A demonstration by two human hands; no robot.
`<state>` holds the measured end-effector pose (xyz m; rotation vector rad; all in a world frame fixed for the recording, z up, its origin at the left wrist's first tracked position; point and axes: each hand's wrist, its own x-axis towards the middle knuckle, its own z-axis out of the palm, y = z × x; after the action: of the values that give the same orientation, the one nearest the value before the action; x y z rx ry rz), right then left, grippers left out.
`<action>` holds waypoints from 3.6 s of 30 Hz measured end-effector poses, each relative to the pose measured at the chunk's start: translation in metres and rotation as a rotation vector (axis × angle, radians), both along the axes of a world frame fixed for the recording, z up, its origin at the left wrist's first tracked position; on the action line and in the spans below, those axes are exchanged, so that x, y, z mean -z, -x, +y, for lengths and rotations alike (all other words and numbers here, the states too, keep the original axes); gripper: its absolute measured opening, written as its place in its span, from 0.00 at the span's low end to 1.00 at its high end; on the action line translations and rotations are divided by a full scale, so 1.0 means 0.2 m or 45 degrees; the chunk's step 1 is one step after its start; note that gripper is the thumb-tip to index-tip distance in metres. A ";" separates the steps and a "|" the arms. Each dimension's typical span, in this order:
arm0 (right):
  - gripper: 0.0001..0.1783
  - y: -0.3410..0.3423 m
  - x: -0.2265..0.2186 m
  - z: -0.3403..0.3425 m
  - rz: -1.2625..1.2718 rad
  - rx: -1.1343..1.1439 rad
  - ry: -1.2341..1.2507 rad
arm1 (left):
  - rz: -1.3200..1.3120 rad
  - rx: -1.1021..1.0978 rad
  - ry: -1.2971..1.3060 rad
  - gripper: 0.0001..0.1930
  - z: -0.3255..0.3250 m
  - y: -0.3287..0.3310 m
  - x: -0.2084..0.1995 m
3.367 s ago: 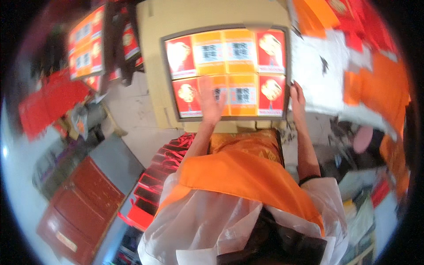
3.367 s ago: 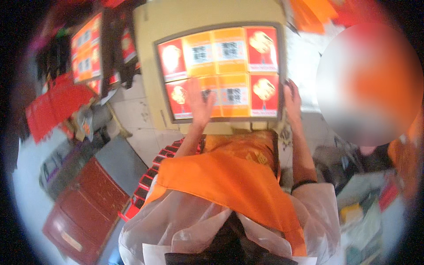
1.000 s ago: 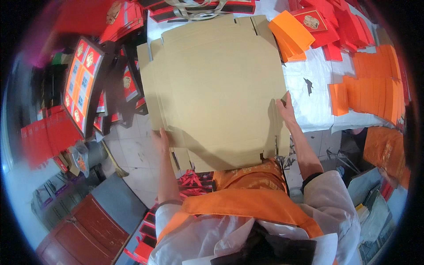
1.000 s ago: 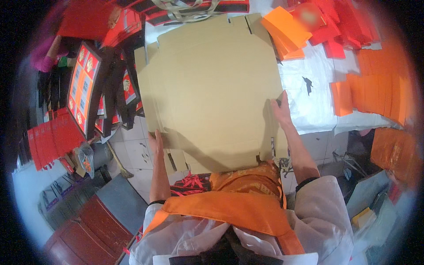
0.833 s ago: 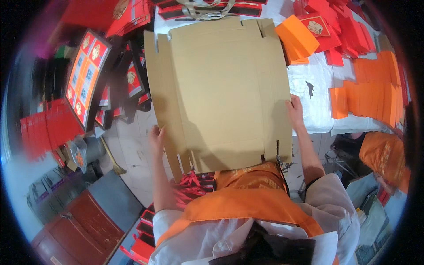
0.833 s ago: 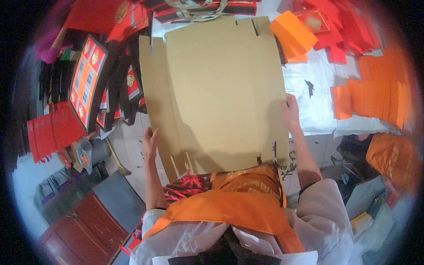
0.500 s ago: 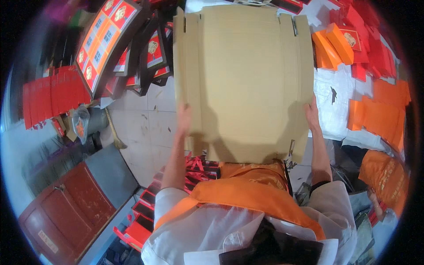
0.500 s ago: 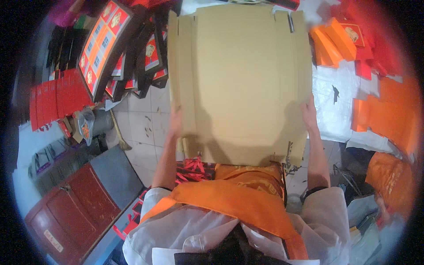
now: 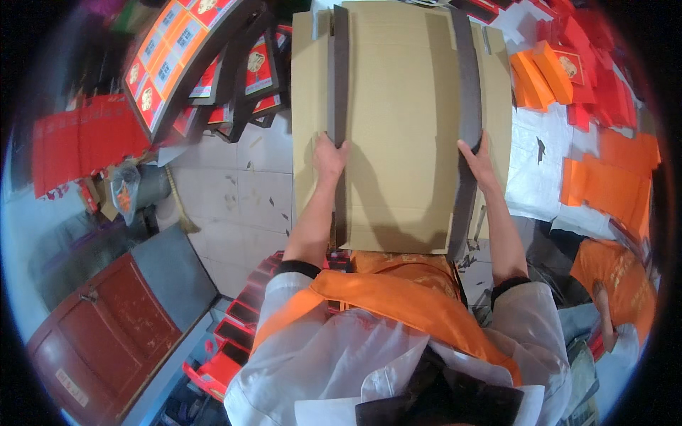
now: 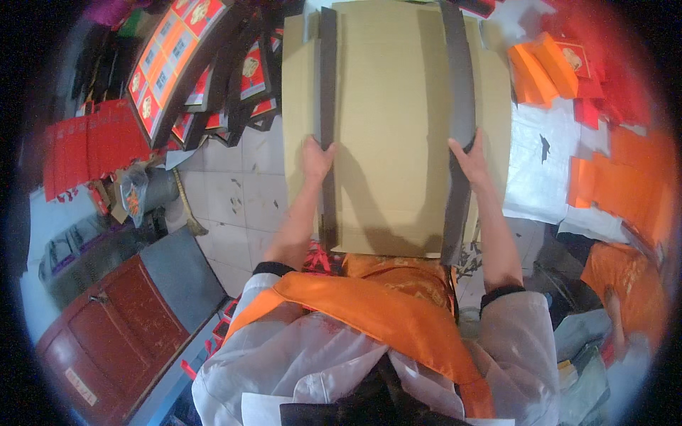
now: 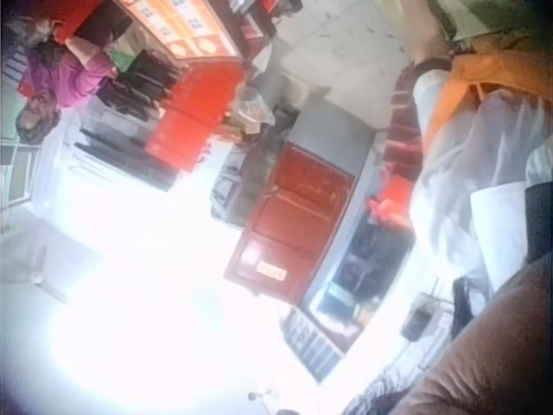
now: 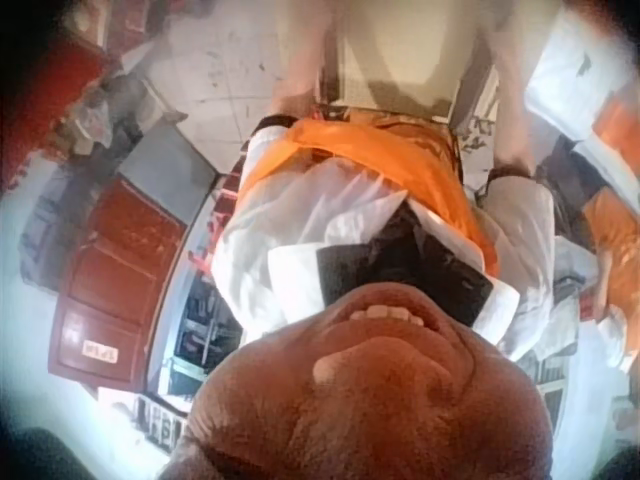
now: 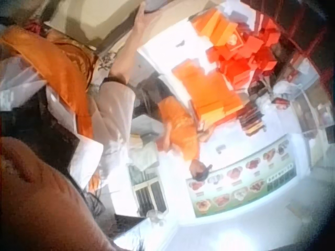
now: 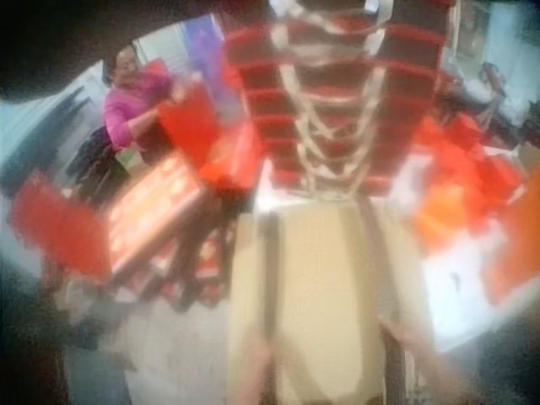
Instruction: The person assembles cardboard boxes by folding flat panels into rectangular frames. They then place orange and red inner boxes into the frames and stack the completed units on a pile.
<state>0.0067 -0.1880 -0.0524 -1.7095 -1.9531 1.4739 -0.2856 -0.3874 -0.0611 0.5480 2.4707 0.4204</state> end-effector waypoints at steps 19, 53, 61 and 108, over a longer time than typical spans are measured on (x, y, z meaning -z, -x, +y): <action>0.28 -0.14 0.04 -0.14 -0.370 -0.754 -0.807 | 0.348 0.717 -0.332 0.30 -0.35 -0.10 0.04; 0.06 -0.28 0.01 -0.56 -0.342 -1.598 -1.035 | 0.481 1.795 -0.057 0.05 -0.58 -0.30 0.07; 0.02 -0.27 0.03 -0.47 -0.253 -1.971 -1.026 | 0.274 1.913 -0.422 0.31 -0.30 -0.63 0.09; 0.34 -0.22 -0.04 -0.82 -0.308 -1.139 -0.796 | -1.869 0.193 -0.241 0.22 0.06 -0.38 0.15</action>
<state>0.0511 -0.3521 -0.0446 -0.7796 -3.0802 0.6216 -0.2095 -0.3750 -0.0908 0.2855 0.9837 0.6652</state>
